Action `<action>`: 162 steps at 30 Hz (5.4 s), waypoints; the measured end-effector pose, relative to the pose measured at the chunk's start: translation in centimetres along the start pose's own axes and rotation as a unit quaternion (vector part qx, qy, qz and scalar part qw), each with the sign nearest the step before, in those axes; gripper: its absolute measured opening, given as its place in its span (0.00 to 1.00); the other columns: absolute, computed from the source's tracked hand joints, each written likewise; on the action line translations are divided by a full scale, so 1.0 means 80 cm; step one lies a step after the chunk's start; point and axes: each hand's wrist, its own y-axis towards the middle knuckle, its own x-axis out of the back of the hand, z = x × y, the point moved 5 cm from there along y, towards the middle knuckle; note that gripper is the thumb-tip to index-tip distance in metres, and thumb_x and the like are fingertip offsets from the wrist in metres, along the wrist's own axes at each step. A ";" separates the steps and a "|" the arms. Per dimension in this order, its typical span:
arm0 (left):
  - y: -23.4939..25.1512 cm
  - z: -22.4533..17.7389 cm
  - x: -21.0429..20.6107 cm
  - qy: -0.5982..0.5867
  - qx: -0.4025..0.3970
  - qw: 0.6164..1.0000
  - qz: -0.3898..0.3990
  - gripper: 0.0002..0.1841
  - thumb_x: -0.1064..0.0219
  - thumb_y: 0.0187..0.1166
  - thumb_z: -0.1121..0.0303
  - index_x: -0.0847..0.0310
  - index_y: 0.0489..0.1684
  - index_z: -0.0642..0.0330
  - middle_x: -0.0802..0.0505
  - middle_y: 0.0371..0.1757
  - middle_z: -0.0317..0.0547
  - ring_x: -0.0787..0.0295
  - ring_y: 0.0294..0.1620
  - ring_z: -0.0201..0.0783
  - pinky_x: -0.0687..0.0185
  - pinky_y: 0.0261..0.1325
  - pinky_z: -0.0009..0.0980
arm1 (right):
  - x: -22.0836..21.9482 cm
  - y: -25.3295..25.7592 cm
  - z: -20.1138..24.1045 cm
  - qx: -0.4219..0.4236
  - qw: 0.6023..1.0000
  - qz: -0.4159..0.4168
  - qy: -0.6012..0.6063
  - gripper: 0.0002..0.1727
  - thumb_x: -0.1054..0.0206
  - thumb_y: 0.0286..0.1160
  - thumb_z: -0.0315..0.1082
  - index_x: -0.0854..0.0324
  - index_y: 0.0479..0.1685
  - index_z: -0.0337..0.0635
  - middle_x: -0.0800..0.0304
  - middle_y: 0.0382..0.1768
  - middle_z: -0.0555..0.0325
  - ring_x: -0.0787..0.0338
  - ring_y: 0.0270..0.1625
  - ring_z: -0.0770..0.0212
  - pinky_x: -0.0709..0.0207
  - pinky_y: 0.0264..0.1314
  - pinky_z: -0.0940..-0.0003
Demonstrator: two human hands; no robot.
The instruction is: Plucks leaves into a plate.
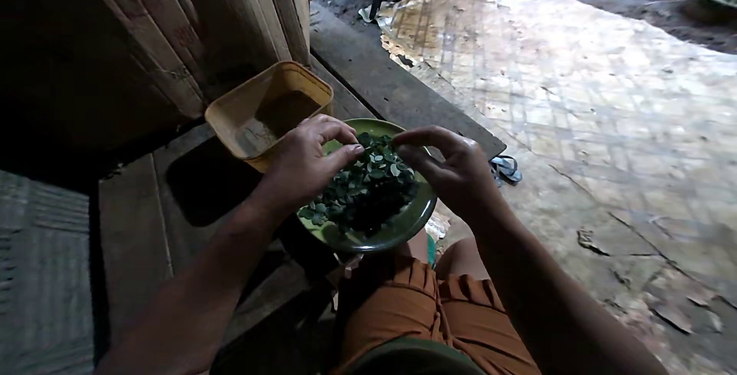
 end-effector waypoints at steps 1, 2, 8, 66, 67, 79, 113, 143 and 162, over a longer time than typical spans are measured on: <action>0.000 -0.001 0.000 -0.007 -0.004 1.000 0.000 0.07 0.29 0.79 0.60 0.09 0.42 0.51 0.09 0.58 0.34 0.18 0.67 0.28 0.23 0.70 0.35 | -0.001 0.001 0.000 -0.007 1.000 0.002 0.029 0.12 0.35 0.83 0.36 0.11 0.55 0.44 0.07 0.50 0.63 0.10 0.51 0.74 0.16 0.57 0.71; 0.000 -0.001 -0.002 -0.011 -0.016 1.000 -0.002 0.08 0.29 0.79 0.59 0.08 0.42 0.51 0.09 0.58 0.34 0.18 0.67 0.28 0.23 0.71 0.35 | -0.002 0.003 0.001 -0.010 0.999 0.007 0.050 0.13 0.36 0.84 0.37 0.12 0.57 0.44 0.07 0.50 0.64 0.10 0.50 0.75 0.16 0.55 0.74; -0.001 -0.005 -0.011 -0.048 -0.051 0.998 -0.002 0.06 0.28 0.78 0.64 0.08 0.42 0.54 0.08 0.56 0.35 0.16 0.66 0.26 0.22 0.71 0.28 | -0.017 0.014 0.016 0.015 0.997 0.054 0.058 0.08 0.33 0.82 0.36 0.12 0.49 0.43 0.08 0.42 0.66 0.11 0.44 0.77 0.16 0.51 0.77; 0.008 0.037 0.082 0.250 -0.004 0.950 -0.187 0.14 0.40 0.88 0.65 0.10 0.55 0.63 0.06 0.52 0.56 0.08 0.55 0.49 0.17 0.62 0.46 | -0.030 0.012 0.002 0.046 0.993 0.083 -0.074 0.10 0.31 0.78 0.35 0.09 0.53 0.49 0.06 0.51 0.62 0.10 0.58 0.61 0.28 0.72 0.41; 0.009 0.048 0.089 0.271 0.015 0.943 -0.191 0.14 0.40 0.88 0.65 0.11 0.56 0.63 0.07 0.54 0.58 0.10 0.58 0.53 0.19 0.64 0.50 | -0.030 0.011 0.001 0.046 0.991 0.084 -0.089 0.10 0.30 0.78 0.35 0.08 0.53 0.49 0.06 0.51 0.61 0.10 0.59 0.59 0.29 0.71 0.41; 0.005 0.018 0.058 0.190 -0.009 0.982 -0.003 0.15 0.39 0.88 0.62 0.12 0.63 0.58 0.09 0.60 0.51 0.12 0.60 0.44 0.18 0.65 0.45 | -0.084 -0.003 0.020 0.153 0.938 0.239 -0.198 0.13 0.29 0.76 0.38 0.09 0.57 0.58 0.10 0.64 0.60 0.15 0.67 0.49 0.24 0.64 0.43; -0.018 -0.015 0.006 0.176 -0.052 0.972 0.150 0.05 0.31 0.78 0.76 0.12 0.46 0.62 0.08 0.42 0.48 0.09 0.44 0.41 0.12 0.52 0.41 | -0.024 0.004 -0.015 0.088 0.946 0.140 -0.278 0.09 0.33 0.76 0.26 0.08 0.48 0.45 0.07 0.44 0.49 0.08 0.51 0.45 0.17 0.55 0.45; -0.007 -0.014 -0.006 0.105 -0.046 0.993 0.041 0.11 0.37 0.81 0.73 0.09 0.53 0.55 0.09 0.52 0.44 0.12 0.47 0.34 0.14 0.50 0.34 | -0.005 -0.010 0.023 0.087 0.977 0.085 -0.175 0.07 0.30 0.76 0.31 0.10 0.47 0.46 0.09 0.43 0.55 0.09 0.46 0.56 0.13 0.50 0.53; -0.007 -0.016 -0.038 -0.362 0.094 0.923 0.090 0.16 0.37 0.85 0.70 0.20 0.69 0.60 0.07 0.52 0.34 0.11 0.51 0.23 0.14 0.59 0.23 | -0.012 0.006 0.024 -0.005 0.993 -0.005 0.117 0.07 0.31 0.79 0.31 0.11 0.48 0.41 0.12 0.42 0.64 0.14 0.41 0.77 0.18 0.45 0.82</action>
